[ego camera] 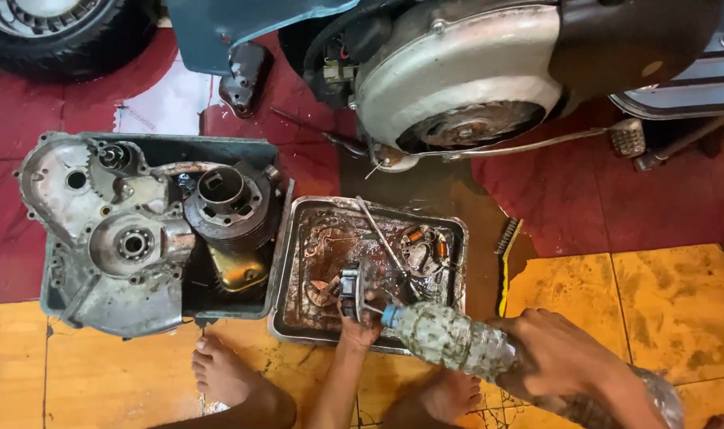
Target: Cleaning a motorcycle stator plate by scrubbing it with a brush and rinsing it with solvent.
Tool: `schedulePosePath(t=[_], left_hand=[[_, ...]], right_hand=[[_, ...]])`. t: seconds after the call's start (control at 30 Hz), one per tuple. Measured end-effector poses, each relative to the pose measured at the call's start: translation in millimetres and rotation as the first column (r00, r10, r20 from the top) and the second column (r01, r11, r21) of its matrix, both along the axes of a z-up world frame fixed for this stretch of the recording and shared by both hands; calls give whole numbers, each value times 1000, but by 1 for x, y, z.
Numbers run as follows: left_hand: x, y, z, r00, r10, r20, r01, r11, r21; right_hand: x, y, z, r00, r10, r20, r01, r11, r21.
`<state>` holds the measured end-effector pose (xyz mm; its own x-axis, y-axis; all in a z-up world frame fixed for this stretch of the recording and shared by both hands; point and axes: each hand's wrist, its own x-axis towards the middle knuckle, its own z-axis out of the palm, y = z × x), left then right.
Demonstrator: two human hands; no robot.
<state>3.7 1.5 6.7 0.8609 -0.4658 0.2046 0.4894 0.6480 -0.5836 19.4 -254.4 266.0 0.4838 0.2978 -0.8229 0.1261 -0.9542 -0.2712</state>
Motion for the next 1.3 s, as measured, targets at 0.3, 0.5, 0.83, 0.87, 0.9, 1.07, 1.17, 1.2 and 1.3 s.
schedulePosePath(t=[0.3,0.5,0.83,0.87,0.9,1.07,1.17,1.2,1.3], left_hand=[[6,1,-11,998,-56,-25,60,977,205],[6,-4,-5,915,-152,-374,358,736,575],[32,-30,61,803,-32,-596,567,349,746],[30,-30,56,812,23,-583,536,366,761],[28,-29,52,817,80,-571,504,382,775],[14,-14,14,858,116,-500,453,285,845],[16,-3,41,855,106,-507,482,200,853],[19,0,63,860,94,-502,488,139,862],[11,4,39,842,244,-481,446,187,875]], right_hand=[[-27,-35,-76,970,-242,18,219,903,369],[-47,-26,-110,839,-534,-103,439,553,708],[-34,-49,-120,314,-949,-16,681,213,701],[-31,-48,-126,264,-959,105,556,240,796],[-29,-47,-132,197,-957,214,418,279,864],[-13,-32,-146,-77,-973,219,396,171,902],[-3,-32,-169,-221,-945,241,337,158,928],[-1,-32,-180,-272,-929,252,308,164,937],[-4,-33,-184,-285,-912,295,320,199,926]])
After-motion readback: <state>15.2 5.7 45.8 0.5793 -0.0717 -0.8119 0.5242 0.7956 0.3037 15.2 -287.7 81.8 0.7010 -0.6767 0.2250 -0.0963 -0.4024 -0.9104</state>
